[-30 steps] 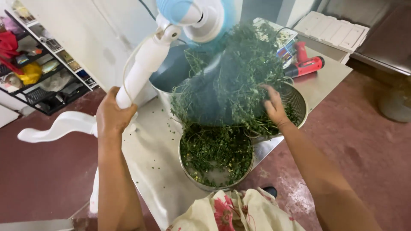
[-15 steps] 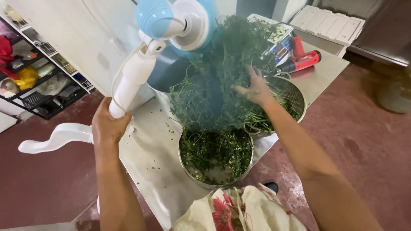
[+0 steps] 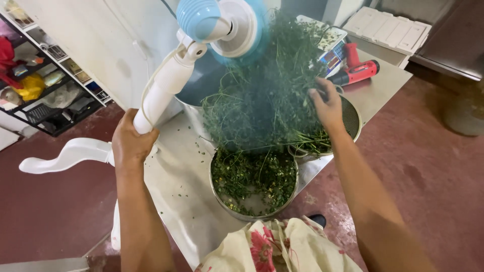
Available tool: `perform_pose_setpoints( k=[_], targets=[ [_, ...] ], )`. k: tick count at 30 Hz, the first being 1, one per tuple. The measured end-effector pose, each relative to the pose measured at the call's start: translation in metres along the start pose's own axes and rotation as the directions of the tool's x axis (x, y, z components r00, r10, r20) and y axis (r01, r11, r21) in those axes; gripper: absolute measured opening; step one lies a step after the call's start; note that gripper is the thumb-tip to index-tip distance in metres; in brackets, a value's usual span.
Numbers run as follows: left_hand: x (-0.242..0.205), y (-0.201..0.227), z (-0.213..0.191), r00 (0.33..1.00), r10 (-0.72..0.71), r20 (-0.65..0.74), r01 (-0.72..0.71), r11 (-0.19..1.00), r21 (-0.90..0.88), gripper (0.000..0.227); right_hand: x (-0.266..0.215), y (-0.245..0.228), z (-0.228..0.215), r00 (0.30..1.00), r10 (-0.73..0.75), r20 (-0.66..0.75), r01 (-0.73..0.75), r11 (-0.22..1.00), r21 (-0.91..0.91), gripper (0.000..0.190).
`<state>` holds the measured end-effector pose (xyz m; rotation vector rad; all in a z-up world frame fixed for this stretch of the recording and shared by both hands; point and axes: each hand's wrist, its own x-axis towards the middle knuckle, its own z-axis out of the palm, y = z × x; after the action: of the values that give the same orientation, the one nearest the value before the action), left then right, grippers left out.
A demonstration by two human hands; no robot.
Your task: Processing tea leaves by transferring them between containers and using a handheld steaming device.
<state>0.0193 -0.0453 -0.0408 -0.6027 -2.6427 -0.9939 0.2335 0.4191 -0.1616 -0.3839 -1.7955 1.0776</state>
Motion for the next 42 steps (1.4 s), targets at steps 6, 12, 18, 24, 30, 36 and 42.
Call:
perform_pose_setpoints(
  k=[6,12,18,24,30,36,42],
  targets=[
    [-0.007,-0.001,-0.004,1.0,-0.013,-0.016,0.013,1.0,0.003,0.051,-0.041,-0.012,-0.01,0.981,-0.091,-0.169,0.096,0.995,0.025,0.022],
    [-0.014,0.0,-0.003,1.0,-0.018,0.0,0.018,0.999,0.03,0.047,-0.058,-0.018,-0.01,0.982,-0.013,-0.187,0.025,0.998,0.062,0.036],
    [-0.017,0.01,-0.001,1.0,-0.015,0.0,0.015,1.0,0.003,0.048,-0.067,0.025,-0.004,0.992,0.112,0.067,-0.107,0.991,-0.076,0.053],
    [-0.012,0.009,0.003,0.999,0.033,-0.007,-0.033,0.999,0.004,0.051,-0.066,0.071,0.009,0.986,-0.06,0.153,0.128,0.865,-0.486,0.095],
    [-0.017,0.016,0.004,1.0,0.02,-0.018,-0.02,1.0,-0.009,0.053,-0.072,0.091,0.013,1.0,0.016,-0.014,-0.021,0.835,-0.55,0.083],
    [-0.026,0.009,0.009,1.0,0.007,-0.023,-0.007,1.0,-0.001,0.047,-0.076,0.092,0.016,0.991,-0.131,-0.003,0.109,0.836,-0.538,0.083],
    [-0.028,-0.001,0.022,0.999,0.028,-0.045,-0.027,1.0,0.015,0.048,-0.078,0.107,0.017,0.998,-0.061,-0.021,0.04,0.842,-0.538,0.085]
  ],
)
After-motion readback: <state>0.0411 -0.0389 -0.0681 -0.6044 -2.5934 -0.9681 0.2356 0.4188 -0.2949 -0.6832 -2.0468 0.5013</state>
